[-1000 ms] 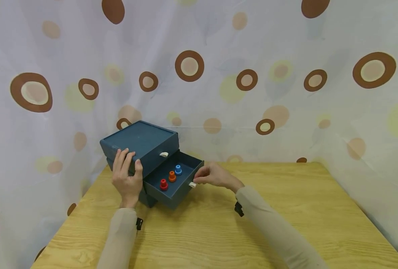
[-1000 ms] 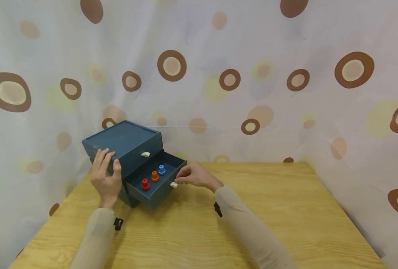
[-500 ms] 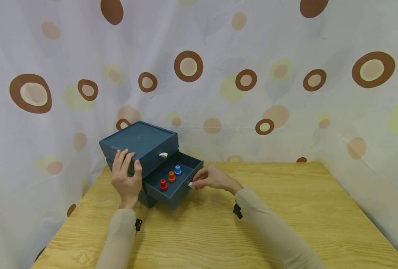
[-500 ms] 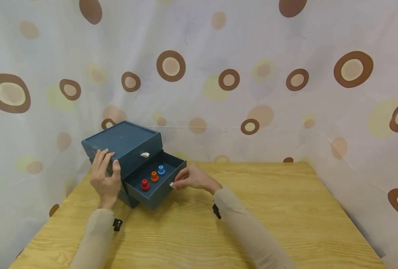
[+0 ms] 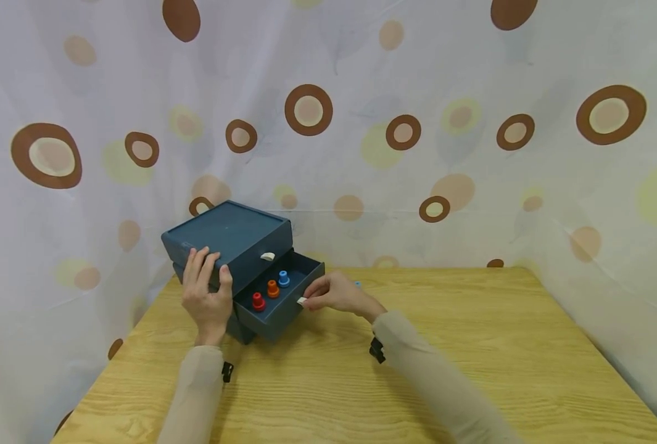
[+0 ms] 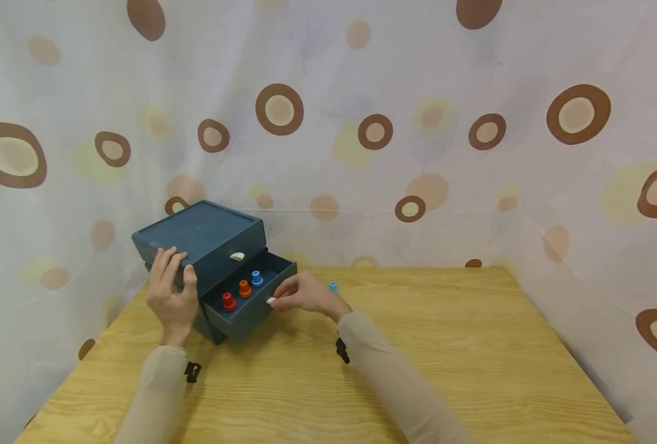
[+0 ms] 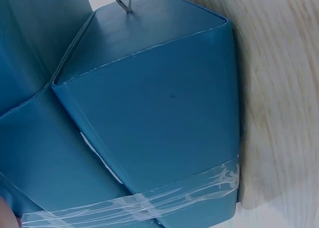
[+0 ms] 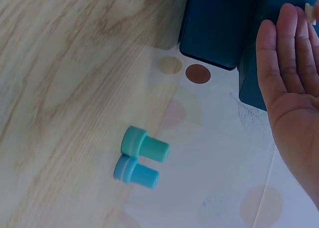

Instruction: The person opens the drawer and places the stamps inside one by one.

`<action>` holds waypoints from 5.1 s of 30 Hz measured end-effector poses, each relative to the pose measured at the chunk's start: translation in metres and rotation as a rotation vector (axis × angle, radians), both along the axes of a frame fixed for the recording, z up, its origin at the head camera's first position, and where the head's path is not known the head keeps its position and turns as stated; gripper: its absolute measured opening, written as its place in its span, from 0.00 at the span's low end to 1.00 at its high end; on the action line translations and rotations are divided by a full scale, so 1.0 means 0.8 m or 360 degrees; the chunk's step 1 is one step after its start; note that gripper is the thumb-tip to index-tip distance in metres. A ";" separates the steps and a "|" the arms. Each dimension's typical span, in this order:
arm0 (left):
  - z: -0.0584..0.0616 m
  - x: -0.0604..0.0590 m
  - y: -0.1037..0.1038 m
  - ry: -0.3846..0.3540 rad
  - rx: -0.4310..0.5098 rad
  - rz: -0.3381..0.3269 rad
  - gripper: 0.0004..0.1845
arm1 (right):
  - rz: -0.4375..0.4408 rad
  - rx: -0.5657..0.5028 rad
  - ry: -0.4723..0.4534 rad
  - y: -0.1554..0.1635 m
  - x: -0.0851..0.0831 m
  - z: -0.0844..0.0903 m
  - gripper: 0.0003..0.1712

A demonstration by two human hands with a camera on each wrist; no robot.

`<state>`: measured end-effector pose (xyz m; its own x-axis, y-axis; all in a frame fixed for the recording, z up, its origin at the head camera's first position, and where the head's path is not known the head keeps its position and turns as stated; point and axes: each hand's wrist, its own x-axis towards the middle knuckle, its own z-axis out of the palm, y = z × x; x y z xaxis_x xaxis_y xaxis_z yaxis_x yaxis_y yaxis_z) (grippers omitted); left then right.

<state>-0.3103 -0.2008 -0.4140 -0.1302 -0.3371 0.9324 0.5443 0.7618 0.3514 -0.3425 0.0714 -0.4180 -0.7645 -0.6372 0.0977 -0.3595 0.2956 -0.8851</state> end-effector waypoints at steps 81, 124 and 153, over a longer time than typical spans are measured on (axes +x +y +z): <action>0.004 0.007 -0.010 -0.0038 -0.0039 -0.0057 0.18 | -0.0269 -0.0138 -0.0106 -0.095 -0.014 -0.025 0.20; 0.000 0.008 -0.008 -0.0020 -0.0049 -0.0034 0.18 | -0.0253 0.0051 -0.0262 -0.090 -0.004 -0.057 0.11; 0.002 0.004 -0.008 0.0020 -0.0014 -0.0020 0.19 | -0.0265 0.0050 -0.0292 -0.036 0.016 -0.056 0.08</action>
